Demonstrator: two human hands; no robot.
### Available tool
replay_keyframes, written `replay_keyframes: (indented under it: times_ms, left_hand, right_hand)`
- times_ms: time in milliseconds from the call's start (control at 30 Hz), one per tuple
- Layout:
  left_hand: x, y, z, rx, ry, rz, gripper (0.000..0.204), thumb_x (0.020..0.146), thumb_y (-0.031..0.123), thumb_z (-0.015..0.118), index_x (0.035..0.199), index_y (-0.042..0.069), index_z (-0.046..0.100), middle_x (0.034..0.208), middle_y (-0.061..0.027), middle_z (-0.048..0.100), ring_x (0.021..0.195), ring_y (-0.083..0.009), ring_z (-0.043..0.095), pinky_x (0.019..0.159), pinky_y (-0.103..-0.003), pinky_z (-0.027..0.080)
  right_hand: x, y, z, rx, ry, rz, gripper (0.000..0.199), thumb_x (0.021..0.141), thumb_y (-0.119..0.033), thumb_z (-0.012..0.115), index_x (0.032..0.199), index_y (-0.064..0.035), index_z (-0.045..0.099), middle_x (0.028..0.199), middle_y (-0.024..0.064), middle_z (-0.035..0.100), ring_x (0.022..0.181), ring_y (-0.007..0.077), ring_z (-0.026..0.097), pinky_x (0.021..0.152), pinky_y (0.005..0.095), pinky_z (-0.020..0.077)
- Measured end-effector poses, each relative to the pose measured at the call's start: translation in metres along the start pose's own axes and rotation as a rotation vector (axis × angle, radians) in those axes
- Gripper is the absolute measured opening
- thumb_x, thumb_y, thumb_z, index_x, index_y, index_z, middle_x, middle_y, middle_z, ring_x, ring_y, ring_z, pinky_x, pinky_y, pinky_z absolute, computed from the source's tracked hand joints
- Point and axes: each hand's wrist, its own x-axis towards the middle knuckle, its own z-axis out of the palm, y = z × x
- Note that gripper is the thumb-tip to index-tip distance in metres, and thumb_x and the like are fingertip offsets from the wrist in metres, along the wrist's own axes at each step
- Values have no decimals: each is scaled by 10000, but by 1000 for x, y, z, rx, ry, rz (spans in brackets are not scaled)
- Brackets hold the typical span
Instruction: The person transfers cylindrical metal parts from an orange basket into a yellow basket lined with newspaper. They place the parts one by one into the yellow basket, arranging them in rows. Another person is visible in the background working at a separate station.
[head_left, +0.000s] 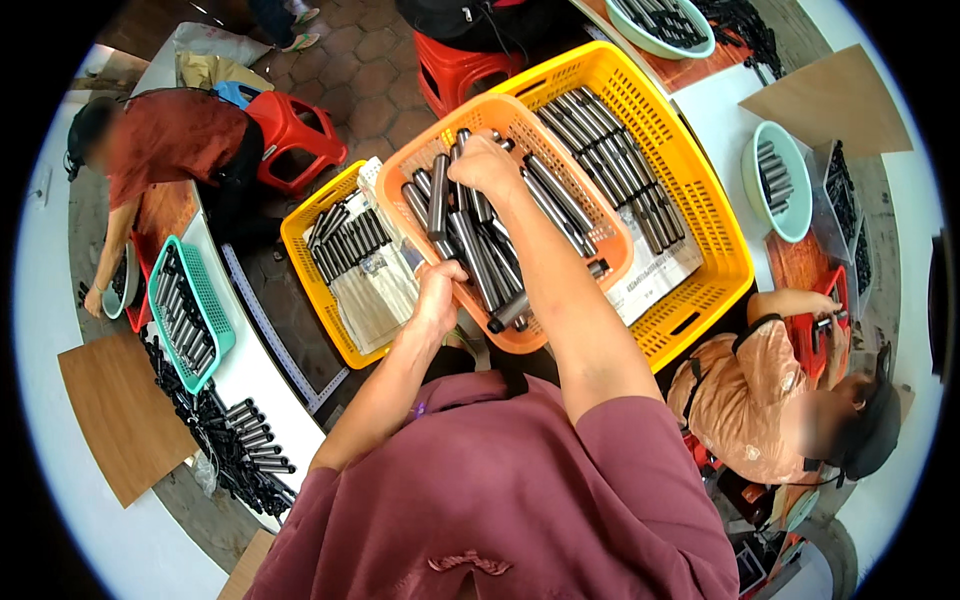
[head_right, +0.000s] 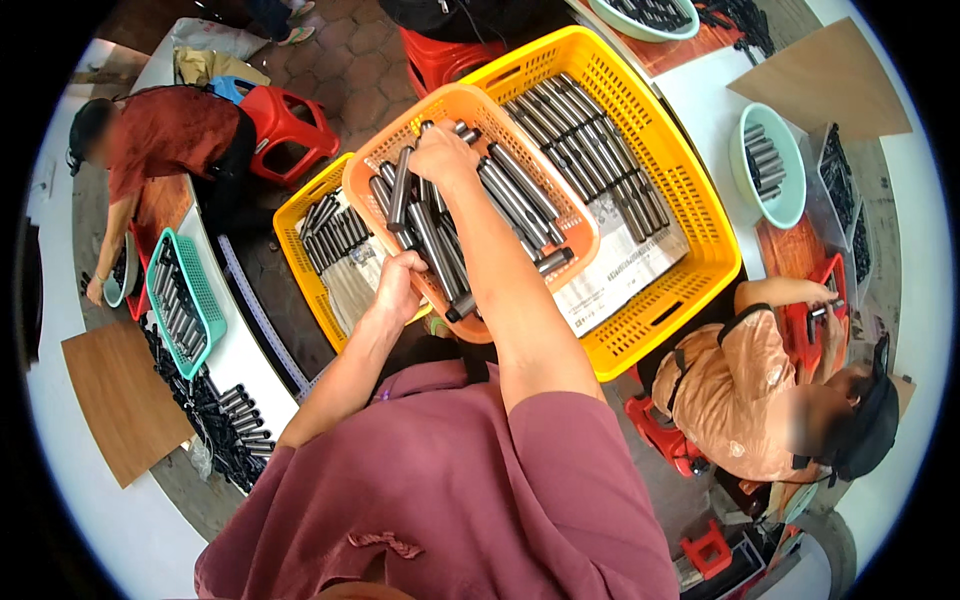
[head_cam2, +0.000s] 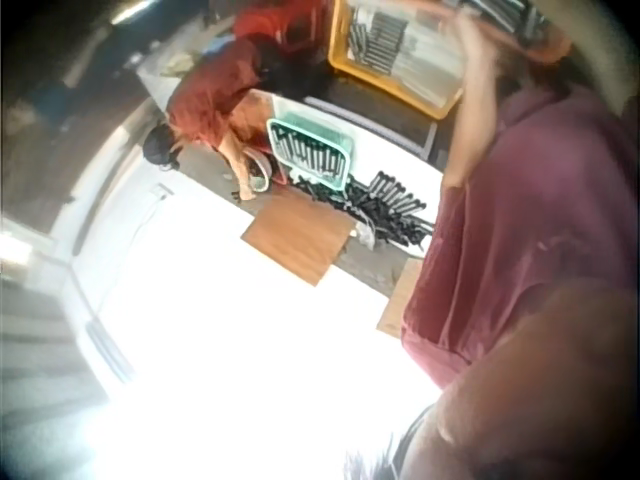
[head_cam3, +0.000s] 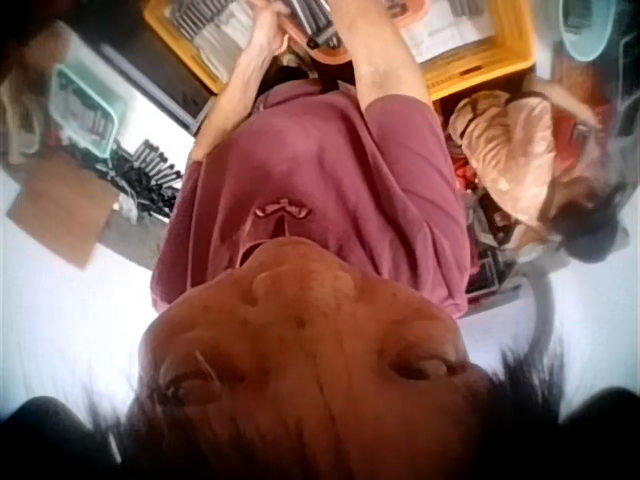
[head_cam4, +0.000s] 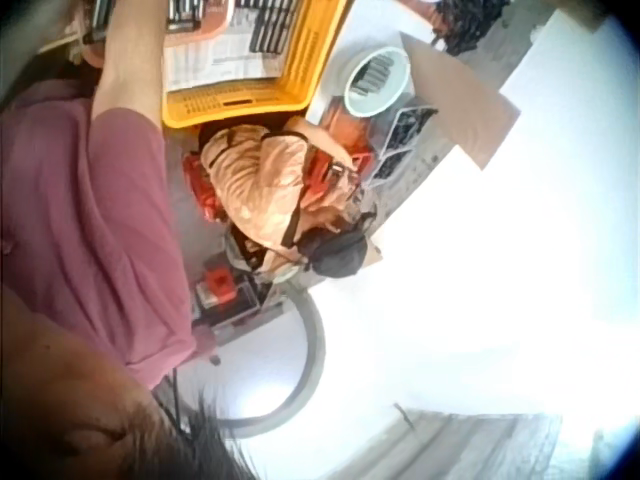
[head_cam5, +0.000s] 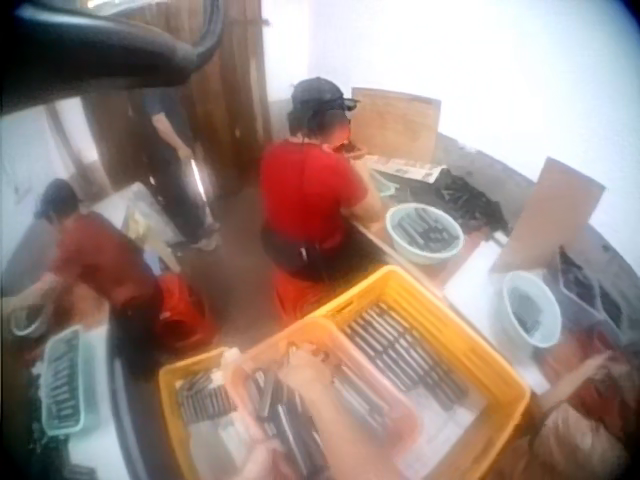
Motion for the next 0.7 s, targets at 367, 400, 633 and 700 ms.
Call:
replay_keyframes:
  times_ms: [367, 400, 633, 700]
  left_hand:
    - [6, -7, 3, -36, -58, -36, 194, 667, 31, 466, 836, -20, 544, 798, -112, 597, 695, -273, 597, 688, -427, 534]
    - [7, -7, -1, -52, -50, -34, 200, 667, 32, 465, 842, -23, 546, 803, -114, 600, 701, -275, 599, 698, -429, 533]
    - [13, -13, 9, -80, -43, -54, 230, 661, 36, 467, 859, -29, 565, 822, -120, 612, 735, -276, 608, 717, -421, 533]
    - [17, -16, 5, -66, -65, -42, 251, 655, 39, 470, 872, -35, 570, 828, -119, 615, 735, -272, 610, 709, -412, 534]
  right_hand:
    - [-4, 25, 13, 536, -29, -118, 169, 692, -100, 683, 794, 29, 641, 707, 115, 619, 671, 225, 615, 626, 355, 485]
    - [-10, 19, 9, 533, -51, -121, 147, 699, -87, 682, 783, 19, 624, 691, 86, 598, 622, 202, 587, 571, 355, 477]
    - [-28, 43, -24, 935, -24, -260, 181, 751, -59, 675, 912, 2, 618, 798, 57, 615, 719, 162, 603, 662, 314, 490]
    - [-32, 48, -37, 1076, 7, -381, 216, 775, -68, 685, 964, -11, 595, 840, 44, 623, 762, 152, 612, 721, 308, 520]
